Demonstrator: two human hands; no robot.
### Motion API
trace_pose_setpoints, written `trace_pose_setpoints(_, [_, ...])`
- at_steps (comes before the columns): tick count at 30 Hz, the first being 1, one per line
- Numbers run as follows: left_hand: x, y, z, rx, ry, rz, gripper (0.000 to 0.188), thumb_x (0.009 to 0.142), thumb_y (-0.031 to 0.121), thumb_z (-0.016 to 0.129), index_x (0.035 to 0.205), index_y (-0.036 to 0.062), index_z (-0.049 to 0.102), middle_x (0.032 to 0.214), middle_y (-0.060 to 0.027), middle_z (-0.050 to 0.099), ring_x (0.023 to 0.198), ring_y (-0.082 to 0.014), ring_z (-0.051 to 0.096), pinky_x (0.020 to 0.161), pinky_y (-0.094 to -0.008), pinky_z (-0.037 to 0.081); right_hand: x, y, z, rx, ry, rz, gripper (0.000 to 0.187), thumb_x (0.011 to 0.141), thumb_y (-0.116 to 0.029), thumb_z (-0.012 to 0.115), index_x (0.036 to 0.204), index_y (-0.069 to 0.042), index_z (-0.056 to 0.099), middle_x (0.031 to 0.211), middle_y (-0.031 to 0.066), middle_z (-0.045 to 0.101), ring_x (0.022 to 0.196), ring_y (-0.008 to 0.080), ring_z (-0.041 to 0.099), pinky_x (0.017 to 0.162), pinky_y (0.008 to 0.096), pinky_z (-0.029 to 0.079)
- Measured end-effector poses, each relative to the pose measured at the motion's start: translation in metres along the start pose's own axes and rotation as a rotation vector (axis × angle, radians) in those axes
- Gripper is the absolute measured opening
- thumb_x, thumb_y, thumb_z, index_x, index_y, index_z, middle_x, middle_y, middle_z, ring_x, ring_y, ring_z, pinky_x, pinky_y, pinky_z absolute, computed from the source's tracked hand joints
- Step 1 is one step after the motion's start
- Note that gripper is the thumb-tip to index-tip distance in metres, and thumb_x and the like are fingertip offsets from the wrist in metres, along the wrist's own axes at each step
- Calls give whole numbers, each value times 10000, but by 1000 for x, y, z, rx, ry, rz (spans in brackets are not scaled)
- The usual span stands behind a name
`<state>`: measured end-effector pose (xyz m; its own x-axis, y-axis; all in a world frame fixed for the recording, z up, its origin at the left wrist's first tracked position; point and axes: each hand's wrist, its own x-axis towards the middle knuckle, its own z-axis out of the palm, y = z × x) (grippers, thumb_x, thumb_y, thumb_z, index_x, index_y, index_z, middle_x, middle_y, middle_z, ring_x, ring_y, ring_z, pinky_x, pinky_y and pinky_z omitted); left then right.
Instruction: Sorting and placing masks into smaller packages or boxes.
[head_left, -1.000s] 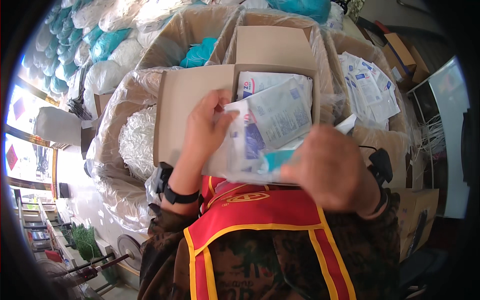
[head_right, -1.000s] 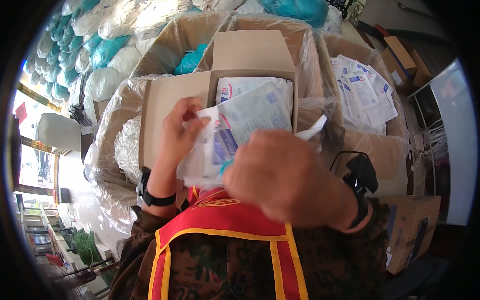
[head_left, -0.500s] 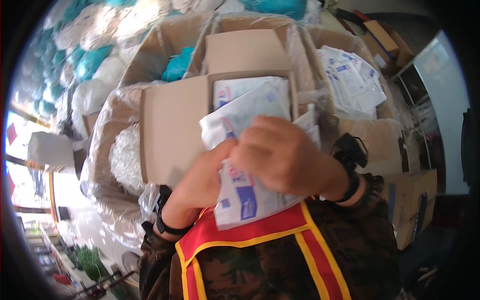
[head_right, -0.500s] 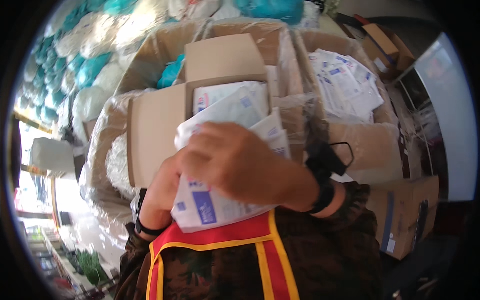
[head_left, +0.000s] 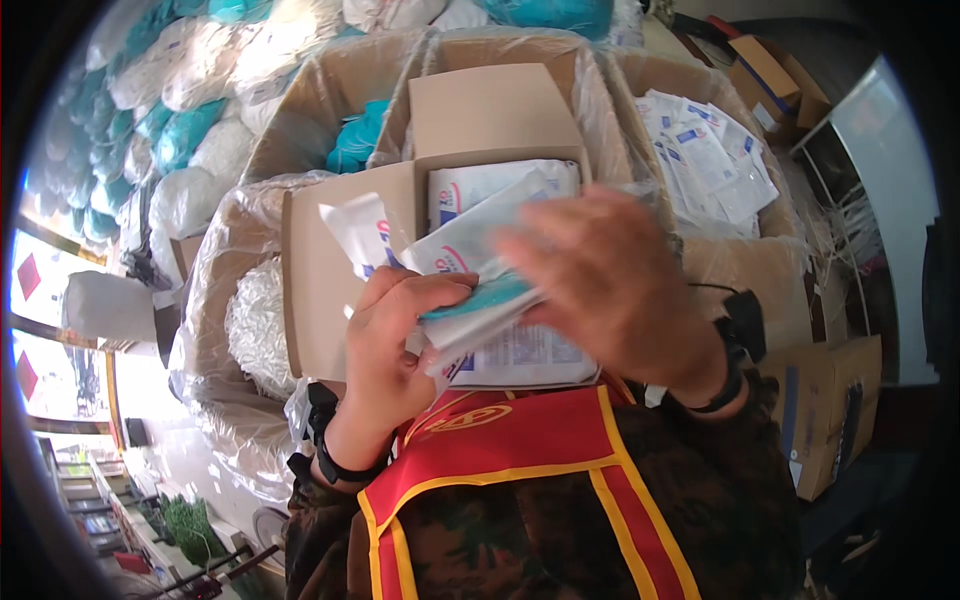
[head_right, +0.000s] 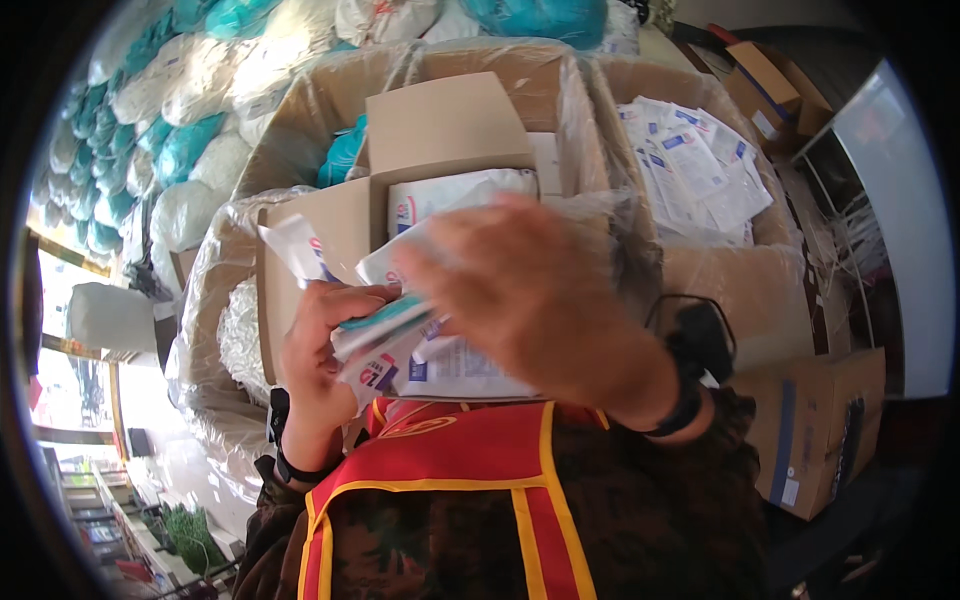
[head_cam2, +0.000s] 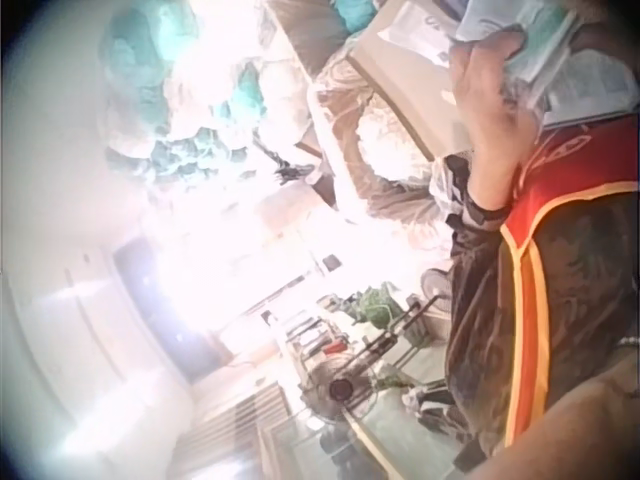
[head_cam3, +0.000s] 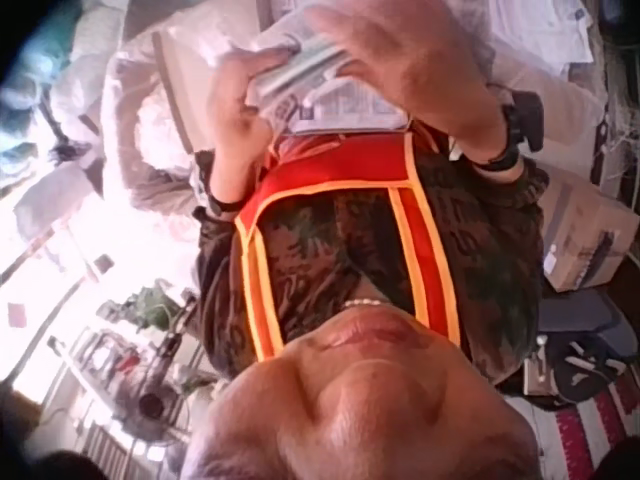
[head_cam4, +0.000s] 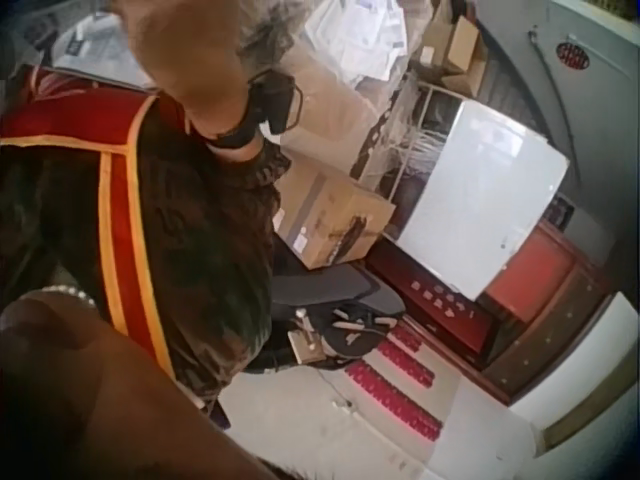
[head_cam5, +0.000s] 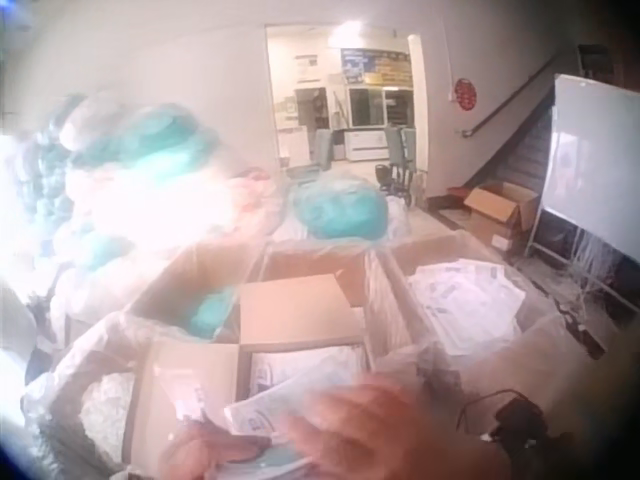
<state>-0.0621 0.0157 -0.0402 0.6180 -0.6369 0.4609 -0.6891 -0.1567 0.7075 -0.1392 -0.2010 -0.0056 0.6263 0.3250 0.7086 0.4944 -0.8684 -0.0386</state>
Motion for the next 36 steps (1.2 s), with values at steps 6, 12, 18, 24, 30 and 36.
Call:
trace_pose_setpoints(6, [1,-1,12,67,157,-12,317,712,3,746,998,14,611,1094,-119,663,878,-208,623,823,-302,472,-39,13,-12,39,-126,179,246,679,16,659,917,-33,625,806,68,582,769,261,565,689,367,447])
trace_pose_setpoints(12, [-6,-9,16,-19,157,-182,322,728,31,761,1005,8,597,996,-62,655,856,-143,605,790,-264,474,-39,7,-16,12,-31,199,224,655,51,648,866,-22,624,790,77,579,748,260,562,664,355,431])
trace_pose_setpoints(18, [4,4,16,66,100,-49,328,637,-24,727,933,53,606,841,-85,610,727,-227,570,627,-306,467,-44,11,-11,59,-61,244,233,687,48,658,904,-28,618,801,87,583,753,276,565,672,372,437])
trace_pose_setpoints(24, [5,3,18,109,130,-53,331,635,-2,741,933,52,607,822,-72,626,665,-215,570,581,-306,468,-54,16,-19,99,-130,337,209,693,52,660,874,-36,604,769,106,560,743,305,559,653,389,435])
trace_pose_setpoints(30, [12,9,18,47,103,174,251,671,-9,694,907,1,612,829,-98,631,666,-174,554,607,-282,446,-64,23,-25,172,-55,387,222,684,76,638,871,-39,603,754,120,547,720,323,550,619,398,433])
trace_pose_setpoints(36, [19,-1,14,26,43,417,258,647,35,682,902,22,640,834,-94,622,690,-230,549,660,-322,435,-63,28,-25,206,-40,382,247,662,111,603,864,-31,605,750,124,550,718,329,551,625,390,442])
